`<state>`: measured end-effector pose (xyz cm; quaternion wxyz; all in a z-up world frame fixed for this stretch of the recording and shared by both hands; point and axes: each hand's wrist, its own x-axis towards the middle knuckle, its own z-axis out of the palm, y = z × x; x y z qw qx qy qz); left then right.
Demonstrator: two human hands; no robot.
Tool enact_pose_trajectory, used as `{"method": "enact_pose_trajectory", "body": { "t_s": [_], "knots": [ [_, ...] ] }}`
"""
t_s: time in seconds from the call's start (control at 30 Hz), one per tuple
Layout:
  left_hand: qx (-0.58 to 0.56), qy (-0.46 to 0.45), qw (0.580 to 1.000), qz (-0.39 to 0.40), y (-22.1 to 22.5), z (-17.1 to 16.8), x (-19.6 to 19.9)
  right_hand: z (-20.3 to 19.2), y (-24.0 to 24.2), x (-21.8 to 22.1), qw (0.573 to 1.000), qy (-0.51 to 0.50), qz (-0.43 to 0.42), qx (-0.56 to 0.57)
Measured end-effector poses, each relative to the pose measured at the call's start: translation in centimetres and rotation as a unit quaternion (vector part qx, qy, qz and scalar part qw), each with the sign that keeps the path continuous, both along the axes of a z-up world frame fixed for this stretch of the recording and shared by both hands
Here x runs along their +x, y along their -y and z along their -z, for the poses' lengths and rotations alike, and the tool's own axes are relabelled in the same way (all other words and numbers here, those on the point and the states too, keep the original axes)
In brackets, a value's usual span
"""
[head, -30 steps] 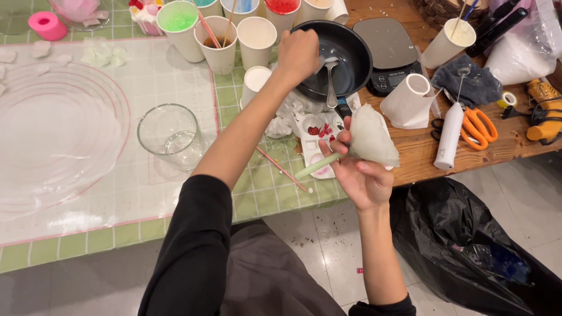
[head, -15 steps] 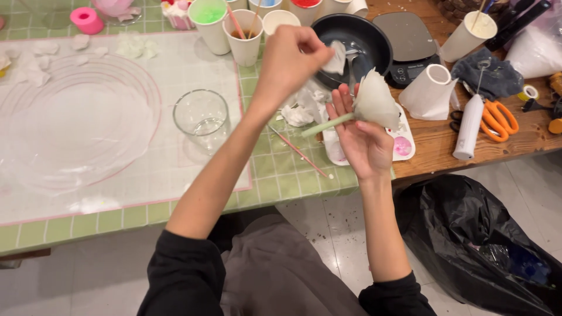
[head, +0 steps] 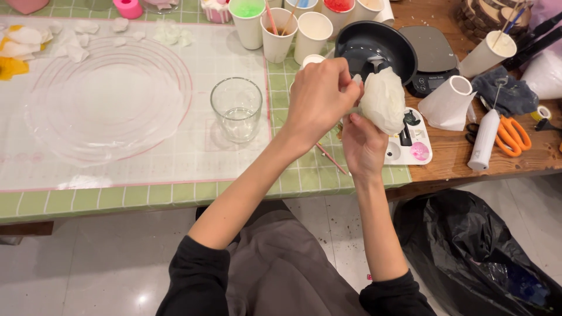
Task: The recorder is assembling a decorative flower by attaching individual wax petals to a central stem.
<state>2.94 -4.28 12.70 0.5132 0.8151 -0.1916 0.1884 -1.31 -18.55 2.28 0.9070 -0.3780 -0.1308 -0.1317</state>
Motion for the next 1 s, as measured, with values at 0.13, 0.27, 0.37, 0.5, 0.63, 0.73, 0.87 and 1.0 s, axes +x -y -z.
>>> {"method": "enact_pose_trajectory", "body": {
  "t_s": [0.13,0.27,0.37,0.5,0.63,0.73,0.87,1.0],
  "knots": [
    [-0.022,-0.009,1.000,0.005,-0.1,0.2,-0.5,1.4,0.0,0.3,0.999,0.011,0.029,-0.023],
    [-0.070,-0.029,0.996,0.040,-0.6,-0.5,-1.5,0.6,-0.7,0.0,0.997,0.007,0.068,-0.044],
    [-0.123,-0.015,0.989,0.076,-0.6,0.7,-1.4,0.5,-0.8,-0.1,0.995,0.021,0.080,-0.062],
    [-0.151,-0.099,0.979,0.099,-0.9,0.8,-1.6,0.2,-0.8,-0.1,0.993,0.035,0.080,-0.076],
    [-0.181,-0.093,0.973,0.113,-1.2,1.3,-2.0,1.7,0.0,0.2,0.993,0.045,0.071,-0.078],
    [-0.204,-0.079,0.968,0.123,-1.2,1.6,-2.4,2.4,0.5,0.4,0.995,0.045,0.061,-0.071],
    [-0.230,-0.071,0.962,0.131,-1.2,1.9,-3.1,2.6,0.7,0.4,0.993,0.033,0.072,-0.082],
    [-0.258,-0.136,0.947,0.138,-1.0,2.9,-3.8,2.3,0.8,0.5,0.991,0.031,0.085,-0.099]
  ]
}}
